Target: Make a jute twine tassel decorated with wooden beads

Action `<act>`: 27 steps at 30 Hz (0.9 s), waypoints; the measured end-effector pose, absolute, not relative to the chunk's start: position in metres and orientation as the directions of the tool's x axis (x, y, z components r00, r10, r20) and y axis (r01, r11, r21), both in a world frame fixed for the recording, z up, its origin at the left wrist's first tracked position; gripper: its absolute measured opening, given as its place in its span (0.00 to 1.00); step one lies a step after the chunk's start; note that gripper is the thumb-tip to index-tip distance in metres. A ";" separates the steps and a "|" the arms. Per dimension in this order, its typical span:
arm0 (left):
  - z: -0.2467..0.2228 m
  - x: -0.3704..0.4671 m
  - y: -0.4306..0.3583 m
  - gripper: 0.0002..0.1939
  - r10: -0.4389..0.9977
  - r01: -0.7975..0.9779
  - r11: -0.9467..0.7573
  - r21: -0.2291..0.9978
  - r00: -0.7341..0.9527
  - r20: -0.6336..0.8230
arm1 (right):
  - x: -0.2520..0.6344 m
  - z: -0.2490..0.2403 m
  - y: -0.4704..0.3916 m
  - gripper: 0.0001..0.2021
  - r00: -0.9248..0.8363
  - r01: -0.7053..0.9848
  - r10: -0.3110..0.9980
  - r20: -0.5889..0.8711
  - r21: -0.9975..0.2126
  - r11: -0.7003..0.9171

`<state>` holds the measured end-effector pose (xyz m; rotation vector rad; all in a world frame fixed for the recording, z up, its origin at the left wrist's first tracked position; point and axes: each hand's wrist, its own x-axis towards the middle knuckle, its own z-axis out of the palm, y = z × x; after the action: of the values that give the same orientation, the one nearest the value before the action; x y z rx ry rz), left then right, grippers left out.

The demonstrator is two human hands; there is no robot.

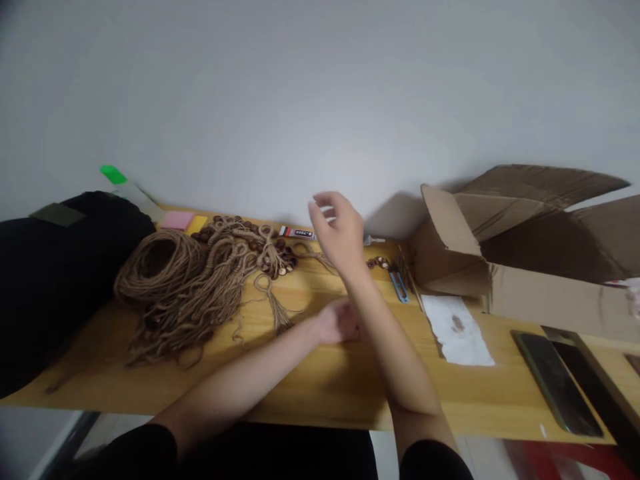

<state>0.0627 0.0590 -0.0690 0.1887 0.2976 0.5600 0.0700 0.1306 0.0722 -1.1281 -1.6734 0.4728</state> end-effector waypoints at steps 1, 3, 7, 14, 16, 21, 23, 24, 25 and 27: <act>-0.070 0.062 0.059 0.10 0.535 -0.481 0.839 0.255 0.813 -0.227 | 0.084 0.069 0.123 0.10 -0.023 0.467 0.857 0.515 -0.753 0.464; -0.068 0.062 0.059 0.09 0.515 -0.454 0.853 0.259 0.814 -0.268 | 0.113 0.053 0.110 0.11 0.025 0.509 0.898 0.439 -0.779 0.367; -0.053 0.063 0.054 0.12 0.574 -0.407 0.804 0.432 0.722 -0.387 | 0.152 0.004 0.091 0.13 0.133 0.526 0.960 0.246 -0.839 0.142; -0.007 0.014 0.038 0.09 0.683 -0.197 0.578 0.792 0.648 -0.337 | 0.173 -0.030 0.081 0.13 0.255 0.149 0.963 0.087 -0.988 0.050; 0.002 -0.018 0.036 0.10 0.806 -0.083 0.424 0.902 0.489 -0.334 | 0.176 -0.028 0.081 0.13 0.264 0.061 0.964 0.018 -0.998 0.001; 0.006 -0.074 0.035 0.13 0.980 0.610 0.195 0.768 -0.098 -0.172 | 0.172 -0.031 0.078 0.09 0.175 0.061 0.982 -0.064 -0.995 -0.076; 0.004 -0.077 0.033 0.17 0.972 0.863 0.226 0.452 -0.174 -0.156 | 0.167 -0.036 0.076 0.09 0.118 0.091 0.991 -0.059 -0.993 -0.070; 0.003 -0.074 0.031 0.18 0.967 0.921 0.238 0.309 -0.193 -0.168 | 0.165 -0.039 0.075 0.10 0.093 0.111 0.994 -0.050 -0.992 -0.060; 0.003 -0.071 0.029 0.18 0.959 0.947 0.248 0.204 -0.211 -0.186 | 0.164 -0.042 0.075 0.10 0.074 0.131 0.996 -0.040 -0.990 -0.050; 0.002 -0.062 0.024 0.17 0.947 0.960 0.260 0.107 -0.232 -0.221 | 0.162 -0.046 0.075 0.11 0.050 0.162 0.998 -0.026 -0.986 -0.034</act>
<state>-0.0618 0.0236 0.0024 1.7746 2.2914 -0.0747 0.1618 0.0747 -0.0462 -1.3737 -1.2779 1.1132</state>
